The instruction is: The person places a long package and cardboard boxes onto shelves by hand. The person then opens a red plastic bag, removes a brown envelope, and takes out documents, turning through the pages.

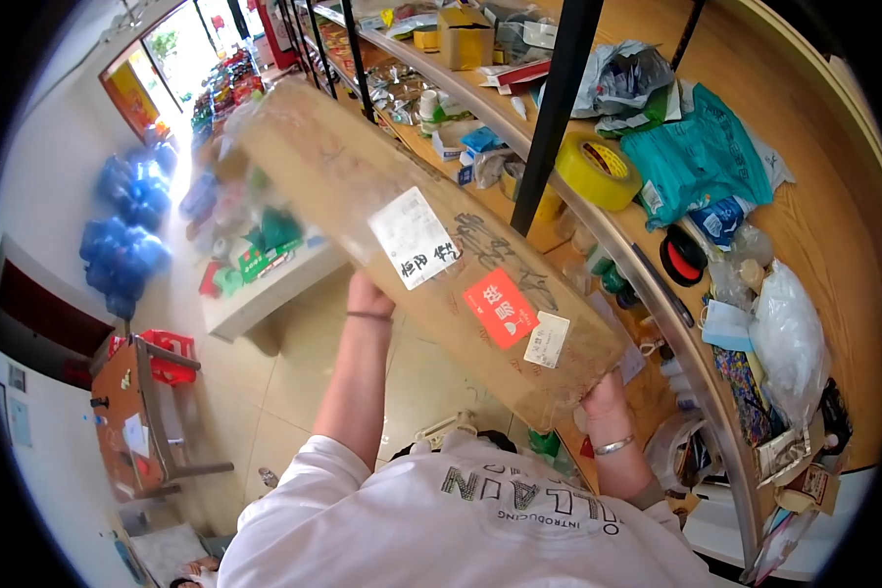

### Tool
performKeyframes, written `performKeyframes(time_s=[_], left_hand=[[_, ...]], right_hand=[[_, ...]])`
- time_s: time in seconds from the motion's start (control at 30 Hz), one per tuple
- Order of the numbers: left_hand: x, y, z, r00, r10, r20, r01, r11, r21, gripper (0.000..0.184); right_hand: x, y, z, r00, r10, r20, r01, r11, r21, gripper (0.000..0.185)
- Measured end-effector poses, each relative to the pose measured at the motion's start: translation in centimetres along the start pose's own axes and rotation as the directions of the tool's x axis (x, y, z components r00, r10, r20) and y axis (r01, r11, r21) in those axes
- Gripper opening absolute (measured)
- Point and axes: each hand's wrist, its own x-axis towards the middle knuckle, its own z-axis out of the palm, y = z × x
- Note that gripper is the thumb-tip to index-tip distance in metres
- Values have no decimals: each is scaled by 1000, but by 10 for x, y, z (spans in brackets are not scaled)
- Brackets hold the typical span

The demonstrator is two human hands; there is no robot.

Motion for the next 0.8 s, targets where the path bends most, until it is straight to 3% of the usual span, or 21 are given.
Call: performKeyframes(time_s=[0.03, 0.1, 0.13, 0.17, 0.23, 0.27, 0.4, 0.5, 0.57, 0.6, 0.67, 0.7, 0.8], left_hand=[[-6, 3, -5, 1000, -1, -2, 1, 1000, 2, 45], [-28, 17, 1, 972, -155, 176, 206, 923, -325, 50], [-48, 24, 25, 933, -151, 326, 249, 925, -285, 53], [-48, 22, 26, 933, -155, 325, 252, 926, -281, 53], [-44, 18, 27, 972, -234, -8, 233, 968, -89, 49], [-39, 11, 21, 985, -168, -25, 169, 985, 39, 47], [-46, 5, 15, 977, -197, -80, 196, 980, -25, 43], [-48, 4, 9, 978, -191, -83, 187, 981, -56, 42], [-51, 1, 9, 979, -182, -87, 176, 982, -73, 42], [-53, 1, 9, 981, -172, -92, 165, 983, -85, 42], [-53, -4, 4, 983, -160, -86, 153, 985, -86, 42], [-54, -7, 2, 986, -150, -79, 143, 986, -86, 42], [-60, -13, 5, 985, -142, -99, 137, 989, -55, 43]], right_hand=[[2, 2, -5, 1000, 11, 3, -11, 999, 36, 40], [2, 1, -8, 1000, 20, 6, -20, 997, 79, 39], [0, -2, -8, 999, 50, -18, -49, 999, 17, 39], [-2, -3, -9, 996, 80, -43, -82, 996, -45, 39], [-1, 4, -17, 996, 85, -33, -86, 996, -32, 39], [2, 7, -21, 996, 86, -19, -86, 996, -21, 38], [10, 15, -39, 998, 43, -38, -49, 981, -188, 38], [11, 12, -48, 999, 24, 49, -10, 964, -267, 39], [5, 5, -46, 994, -30, 105, 26, 999, 42, 43], [0, 3, -46, 994, -29, 106, 25, 999, 40, 43], [-12, 3, -46, 973, 205, 103, -227, 931, 285, 48], [-17, 5, -40, 974, 205, 96, -224, 931, 287, 48], [-21, 16, -22, 997, 63, -34, -65, 996, -59, 50]])
